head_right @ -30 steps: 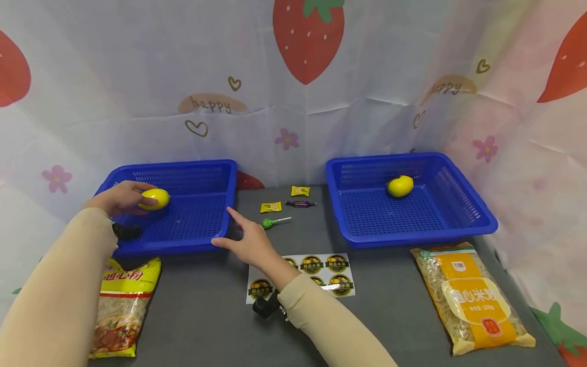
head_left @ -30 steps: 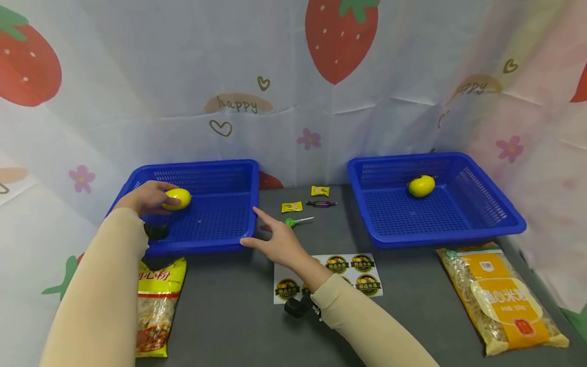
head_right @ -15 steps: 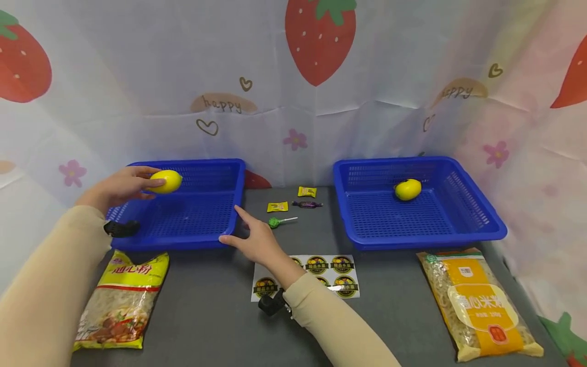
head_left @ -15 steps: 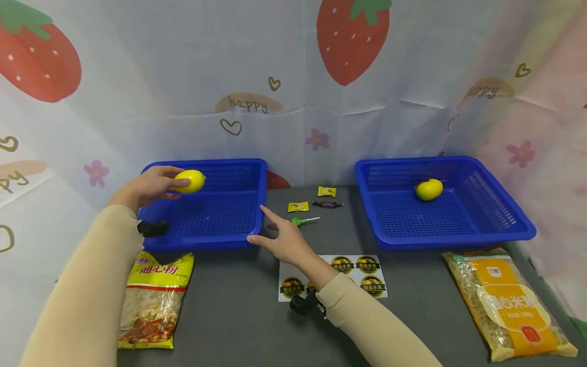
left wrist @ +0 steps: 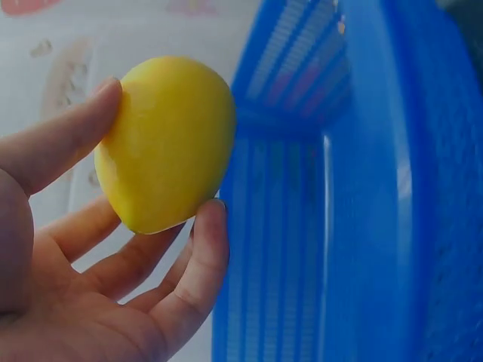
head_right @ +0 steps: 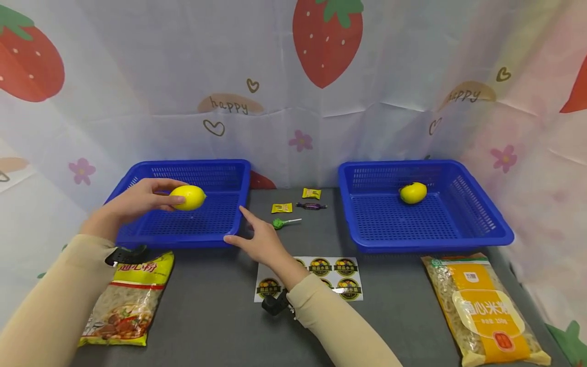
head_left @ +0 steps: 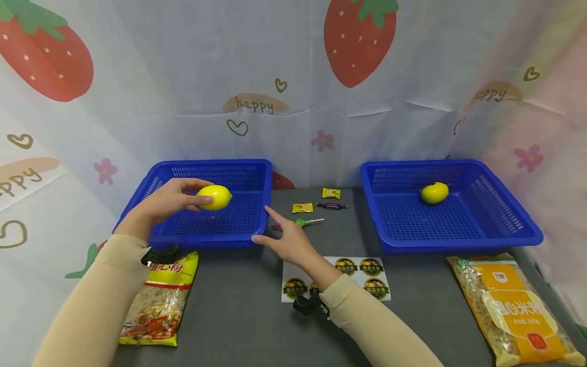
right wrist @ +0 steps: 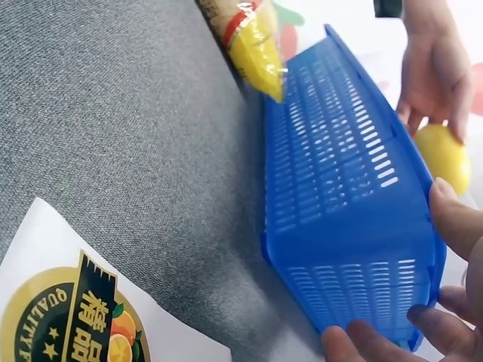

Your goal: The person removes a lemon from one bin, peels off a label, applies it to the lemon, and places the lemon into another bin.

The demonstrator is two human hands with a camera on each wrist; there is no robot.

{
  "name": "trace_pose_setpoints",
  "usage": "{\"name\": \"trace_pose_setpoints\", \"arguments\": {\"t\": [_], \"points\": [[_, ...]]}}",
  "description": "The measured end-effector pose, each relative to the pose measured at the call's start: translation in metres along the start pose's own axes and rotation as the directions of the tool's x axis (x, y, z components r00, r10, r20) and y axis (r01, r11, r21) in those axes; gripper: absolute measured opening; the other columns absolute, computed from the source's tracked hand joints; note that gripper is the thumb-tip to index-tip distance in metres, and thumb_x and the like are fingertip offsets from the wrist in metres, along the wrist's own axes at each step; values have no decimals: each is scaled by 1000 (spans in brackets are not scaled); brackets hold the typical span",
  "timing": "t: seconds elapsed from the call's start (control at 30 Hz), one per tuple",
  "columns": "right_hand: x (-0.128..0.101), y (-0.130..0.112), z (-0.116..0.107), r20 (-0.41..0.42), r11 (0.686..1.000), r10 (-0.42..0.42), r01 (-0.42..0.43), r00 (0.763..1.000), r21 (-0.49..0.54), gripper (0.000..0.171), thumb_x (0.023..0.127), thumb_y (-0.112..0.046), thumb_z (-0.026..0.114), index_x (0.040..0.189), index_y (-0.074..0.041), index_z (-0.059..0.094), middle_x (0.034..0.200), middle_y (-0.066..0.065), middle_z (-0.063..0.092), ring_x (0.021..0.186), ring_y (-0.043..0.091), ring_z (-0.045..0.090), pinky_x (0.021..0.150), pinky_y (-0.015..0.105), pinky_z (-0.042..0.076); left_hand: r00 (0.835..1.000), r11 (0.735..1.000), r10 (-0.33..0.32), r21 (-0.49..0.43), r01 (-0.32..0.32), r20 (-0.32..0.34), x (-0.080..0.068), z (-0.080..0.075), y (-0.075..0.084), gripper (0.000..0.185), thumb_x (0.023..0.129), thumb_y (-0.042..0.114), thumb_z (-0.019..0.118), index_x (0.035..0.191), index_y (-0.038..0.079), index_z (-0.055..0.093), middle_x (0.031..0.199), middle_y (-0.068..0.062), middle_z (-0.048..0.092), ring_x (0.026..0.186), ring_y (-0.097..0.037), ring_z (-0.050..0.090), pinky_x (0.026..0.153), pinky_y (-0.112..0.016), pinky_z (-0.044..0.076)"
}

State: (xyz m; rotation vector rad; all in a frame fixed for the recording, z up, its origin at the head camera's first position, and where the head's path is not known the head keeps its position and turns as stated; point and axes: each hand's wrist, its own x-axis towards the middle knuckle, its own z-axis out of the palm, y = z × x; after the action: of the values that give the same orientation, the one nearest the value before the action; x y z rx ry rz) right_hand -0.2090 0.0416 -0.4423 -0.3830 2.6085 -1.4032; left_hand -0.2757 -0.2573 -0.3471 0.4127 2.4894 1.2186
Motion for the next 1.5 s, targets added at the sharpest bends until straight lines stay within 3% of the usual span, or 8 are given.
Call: {"name": "trace_pose_setpoints", "arguments": {"t": [0.1,0.37,0.67,0.93,1.13,1.33,1.5], "points": [[0,1,0,0,1000,-3,3,1000,3,85,90,-56,71,160,-33,28,155,12,47,133,29,56,104,55,48,1000,1000,17,-3,-17,5,-6,11,4,56,96,41,69,140,9,57,137,-15,57,110,-29,61,87,-28,56],[0,6,-1,1,1000,6,-6,1000,19,83,89,-55,72,159,-34,31,154,12,48,133,29,57,104,56,49,999,998,36,-44,-35,24,-16,36,7,54,95,40,71,137,8,61,133,-14,62,108,-28,65,96,-45,55],[-6,-2,-13,-4,991,-59,60,998,117,85,84,-41,82,156,-25,40,156,1,46,130,30,59,96,48,55,998,995,41,-86,-45,-40,-28,53,11,55,97,39,68,141,7,57,136,-15,62,111,-27,64,98,-42,54],[-30,-14,-36,-52,953,-117,127,992,277,72,86,-38,81,150,-30,48,147,-2,55,128,21,60,100,39,54,997,974,12,-223,-29,-77,-27,91,24,59,94,40,71,144,12,56,138,-12,61,116,-26,64,103,-45,50],[-46,-14,-49,-88,937,-142,163,986,310,67,87,-35,80,147,-35,51,147,-6,54,128,20,60,98,38,55,994,965,56,-250,-78,-97,-21,118,41,58,94,37,73,144,13,57,139,-11,60,114,-28,65,99,-47,52],[-59,-7,-57,-118,919,-175,205,977,336,61,88,-24,79,145,-24,55,150,0,52,130,26,59,94,32,56,983,969,110,-204,-139,-145,-21,147,58,55,92,36,75,141,16,60,139,-7,60,109,-27,63,89,-38,55],[-67,5,-63,-165,919,-160,208,973,334,53,90,-18,77,140,-15,61,140,5,60,125,26,61,94,27,55,978,947,132,-270,-173,-161,-21,168,64,54,91,33,77,140,19,59,141,-4,58,114,-26,64,91,-39,56]]}}
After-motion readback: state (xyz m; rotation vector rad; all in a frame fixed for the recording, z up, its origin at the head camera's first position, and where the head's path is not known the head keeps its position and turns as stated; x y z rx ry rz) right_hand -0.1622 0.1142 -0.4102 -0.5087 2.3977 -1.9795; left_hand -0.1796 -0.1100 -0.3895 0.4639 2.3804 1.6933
